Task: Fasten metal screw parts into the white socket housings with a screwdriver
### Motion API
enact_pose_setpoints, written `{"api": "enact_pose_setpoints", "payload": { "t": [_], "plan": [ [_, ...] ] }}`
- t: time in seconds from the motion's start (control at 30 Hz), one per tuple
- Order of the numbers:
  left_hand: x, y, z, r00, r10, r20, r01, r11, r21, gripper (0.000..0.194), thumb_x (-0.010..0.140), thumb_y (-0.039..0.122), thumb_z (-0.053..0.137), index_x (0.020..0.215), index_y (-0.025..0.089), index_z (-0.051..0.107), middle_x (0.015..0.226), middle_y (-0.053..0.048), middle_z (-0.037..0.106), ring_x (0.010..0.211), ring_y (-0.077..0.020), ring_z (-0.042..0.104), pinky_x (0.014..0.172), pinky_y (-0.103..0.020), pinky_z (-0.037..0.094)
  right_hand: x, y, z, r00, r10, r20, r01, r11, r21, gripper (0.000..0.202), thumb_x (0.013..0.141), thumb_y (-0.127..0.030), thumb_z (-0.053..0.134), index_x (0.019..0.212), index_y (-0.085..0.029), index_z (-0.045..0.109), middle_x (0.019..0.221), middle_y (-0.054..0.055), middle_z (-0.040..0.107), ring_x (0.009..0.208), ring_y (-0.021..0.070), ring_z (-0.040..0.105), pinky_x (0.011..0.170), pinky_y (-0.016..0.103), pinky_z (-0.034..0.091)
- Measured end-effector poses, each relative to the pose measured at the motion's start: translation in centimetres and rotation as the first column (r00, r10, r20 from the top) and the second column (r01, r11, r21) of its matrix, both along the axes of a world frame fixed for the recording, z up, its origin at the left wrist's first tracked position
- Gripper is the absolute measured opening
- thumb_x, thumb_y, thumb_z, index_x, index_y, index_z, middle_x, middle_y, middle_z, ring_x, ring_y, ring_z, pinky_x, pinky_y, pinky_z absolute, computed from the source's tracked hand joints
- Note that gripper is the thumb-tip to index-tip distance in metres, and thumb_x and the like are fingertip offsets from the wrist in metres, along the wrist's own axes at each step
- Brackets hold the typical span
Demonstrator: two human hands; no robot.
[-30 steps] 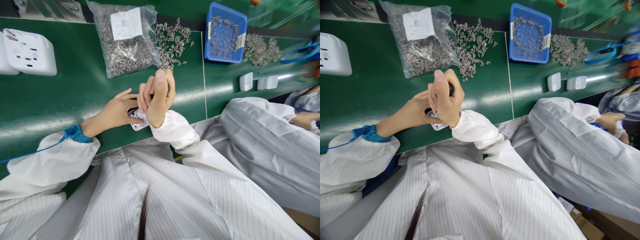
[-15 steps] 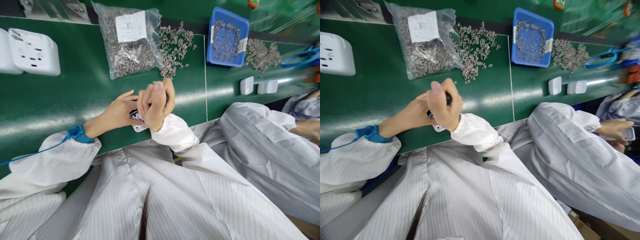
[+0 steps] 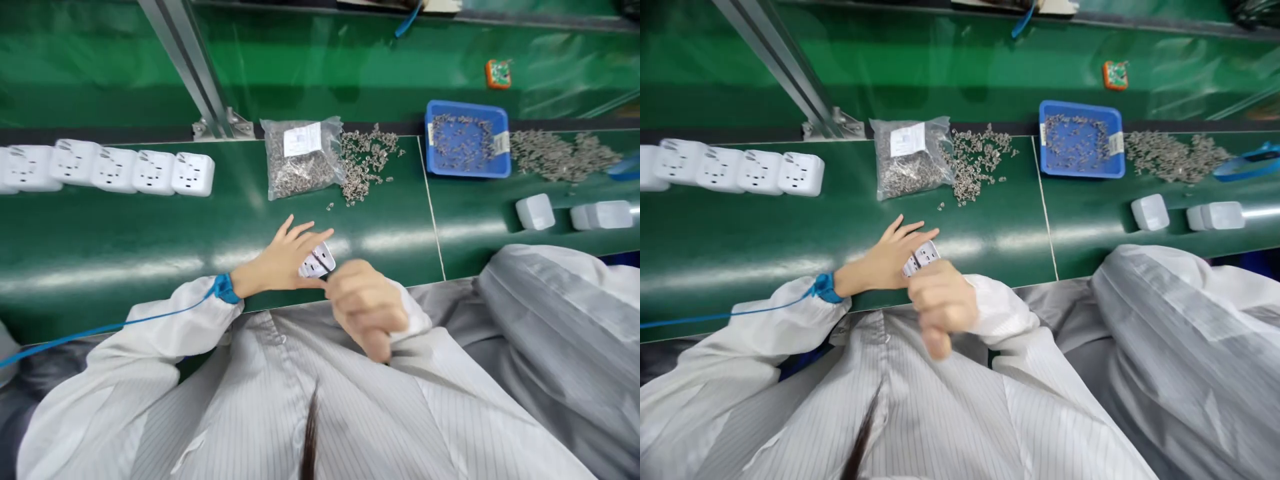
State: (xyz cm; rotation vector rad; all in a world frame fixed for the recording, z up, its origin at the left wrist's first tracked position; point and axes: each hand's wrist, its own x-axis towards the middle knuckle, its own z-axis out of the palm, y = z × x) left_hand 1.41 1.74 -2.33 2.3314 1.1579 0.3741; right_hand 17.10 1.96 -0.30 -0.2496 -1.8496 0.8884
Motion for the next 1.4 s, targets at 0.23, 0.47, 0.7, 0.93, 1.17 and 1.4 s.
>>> {"api": "enact_pose_setpoints", "payload": {
  "t": [0.23,0.47,0.7,0.93,1.17,1.4],
  "plan": [
    [-0.6,0.0,1.8,0.996,0.028,-0.08,-0.011,0.977,0.211,0.042,0.084,0.034,0.066,0.122,0.019,0.057,0.134,-0.015,0.057,0.122,-0.033,0.057,0.107,-0.053,0.046,3.3,5.9,1.1,0.977,-0.183,0.109,0.089,0.815,0.572,0.024,0.087,-0.022,0.042,0.063,-0.023,0.041,0.055,-0.002,0.045,0.05,0.0131,0.039,0.053,0.029,0.03],
    [-9.6,2.2,-0.2,0.437,0.729,0.527,-0.896,0.407,0.178,0.049,0.089,0.039,0.067,0.106,0.024,0.024,0.129,-0.009,0.039,0.134,-0.0278,0.048,0.117,-0.058,0.039,3.1,4.4,-2.6,0.697,-0.02,0.717,-0.305,0.897,0.321,0.026,0.093,-0.023,0.037,0.073,-0.021,0.055,0.074,0.002,0.059,0.073,0.016,0.05,0.069,0.031,0.036],
    [-11.3,5.9,-2.3,0.423,0.55,0.72,-0.885,0.42,0.199,0.061,0.06,0.04,0.077,0.085,0.025,0.023,0.098,0.001,0.035,0.116,-0.0272,0.056,0.11,-0.054,0.042,1.5,5.5,-2.5,0.705,0.039,0.708,-0.328,0.903,0.276,0.028,0.102,-0.03,0.042,0.096,-0.017,0.066,0.099,0.005,0.066,0.092,0.0152,0.055,0.088,0.029,0.041],
    [-8.7,3.3,-2.5,0.474,0.659,0.584,-0.855,0.503,0.126,0.057,0.063,0.035,0.081,0.093,0.024,0.034,0.101,-0.001,0.046,0.123,-0.0301,0.059,0.111,-0.049,0.043,6.6,11.3,-0.8,0.509,-0.548,0.664,0.6,0.779,0.183,0.027,0.102,-0.029,0.046,0.111,-0.01,0.063,0.114,0.015,0.06,0.106,0.0226,0.058,0.095,0.036,0.049],
    [-10.3,4.8,-2.4,0.637,0.73,0.249,-0.767,0.564,0.306,0.023,0.086,0.028,0.062,0.1,0.017,0.047,0.118,-0.015,0.054,0.131,-0.0369,0.046,0.12,-0.066,0.023,8.3,12.8,-1.2,0.429,-0.398,0.811,0.678,0.735,0.003,0.074,0.091,-0.058,0.064,0.145,-0.01,0.044,0.131,0.019,0.049,0.118,0.0311,0.059,0.107,0.048,0.048],
    [-7.8,5.1,-1.7,0.757,0.607,0.242,-0.634,0.592,0.498,0.04,0.092,0.032,0.06,0.126,0.012,0.054,0.136,-0.023,0.052,0.135,-0.0401,0.044,0.115,-0.068,0.027,6.7,14.2,-0.6,0.303,-0.329,0.894,0.572,0.814,0.106,0.051,0.097,-0.042,0.058,0.135,-0.01,0.046,0.128,0.021,0.052,0.104,0.0284,0.062,0.096,0.045,0.052]
  ]
}}
